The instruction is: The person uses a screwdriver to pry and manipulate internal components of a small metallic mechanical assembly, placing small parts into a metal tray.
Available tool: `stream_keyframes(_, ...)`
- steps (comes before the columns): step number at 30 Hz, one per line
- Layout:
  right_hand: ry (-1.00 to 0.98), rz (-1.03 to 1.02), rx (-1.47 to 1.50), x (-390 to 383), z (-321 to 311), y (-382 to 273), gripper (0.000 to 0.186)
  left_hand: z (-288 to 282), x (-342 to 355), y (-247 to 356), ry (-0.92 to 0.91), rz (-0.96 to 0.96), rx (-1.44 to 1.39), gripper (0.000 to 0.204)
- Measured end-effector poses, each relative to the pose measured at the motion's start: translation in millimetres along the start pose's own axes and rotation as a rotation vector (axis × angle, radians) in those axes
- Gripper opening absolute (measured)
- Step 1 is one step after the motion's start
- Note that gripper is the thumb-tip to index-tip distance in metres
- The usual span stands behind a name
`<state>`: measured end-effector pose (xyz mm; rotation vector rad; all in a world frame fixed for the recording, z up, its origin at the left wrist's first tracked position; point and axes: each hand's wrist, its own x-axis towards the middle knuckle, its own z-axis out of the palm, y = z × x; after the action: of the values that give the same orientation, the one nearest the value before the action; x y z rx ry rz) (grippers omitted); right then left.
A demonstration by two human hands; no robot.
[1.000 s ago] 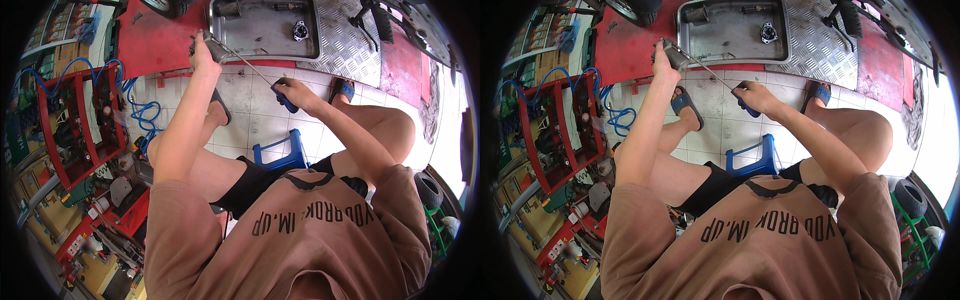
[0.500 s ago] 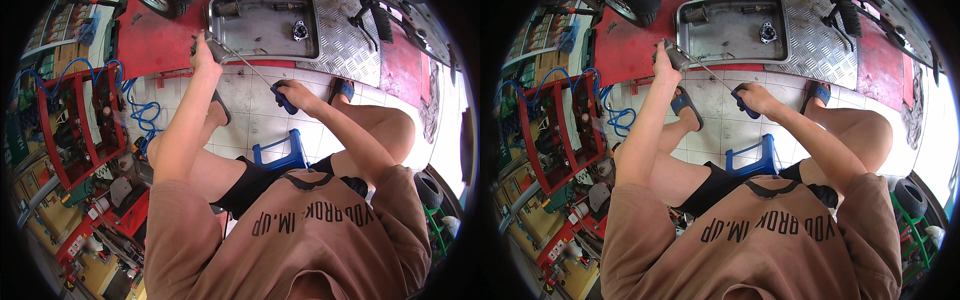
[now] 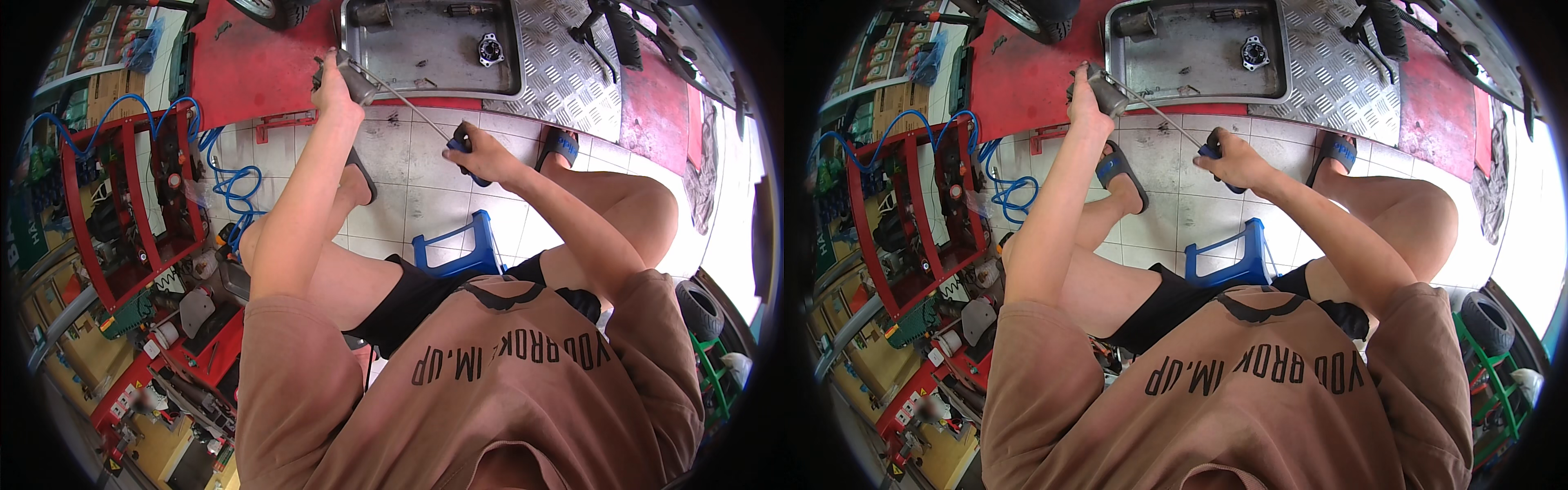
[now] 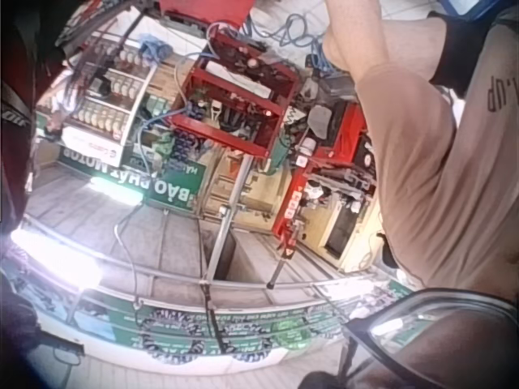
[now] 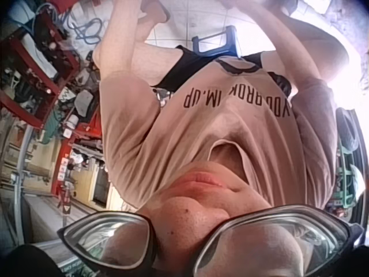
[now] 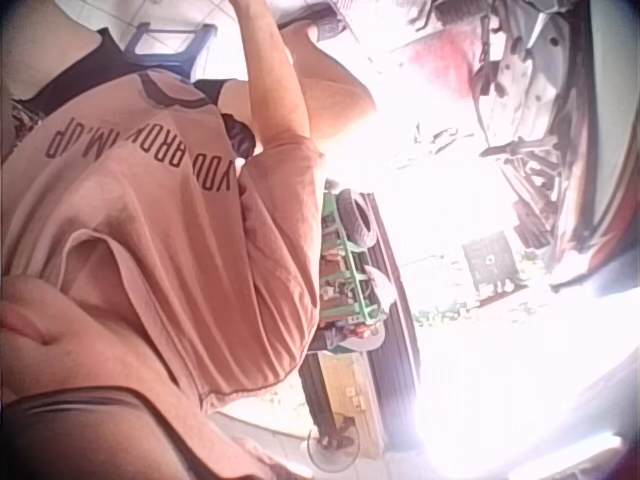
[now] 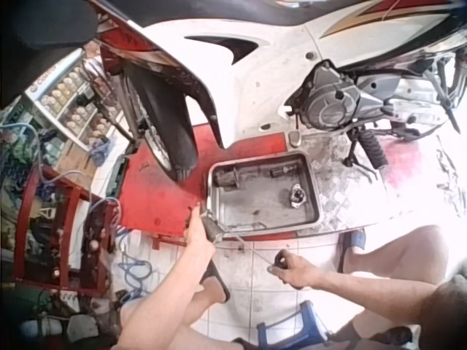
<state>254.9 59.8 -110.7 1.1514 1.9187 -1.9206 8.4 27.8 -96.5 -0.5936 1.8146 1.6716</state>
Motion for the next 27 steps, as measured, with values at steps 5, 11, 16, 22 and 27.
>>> stream_keyframes(5,-0.093,0.075,0.209,4,-1,1,0.035,0,0,1,-0.006,0.007,-0.008,0.069)
stream_keyframes(11,-0.017,-0.009,0.091,-1,4,1,0.031,0,0,2,-0.041,-0.002,0.007,0.072)
stream_keyframes(16,-0.019,0.056,0.147,2,-3,-8,0.029,-1,-1,4,-0.039,-0.017,0.016,0.071)
stream_keyframes(22,-0.061,-0.022,0.200,6,2,5,0.029,-2,-1,4,-0.035,-0.012,0.000,0.072)
stream_keyframes(27,0.060,-0.056,0.048,-1,2,-5,0.031,-1,1,2,-0.018,-0.014,-0.003,0.071)
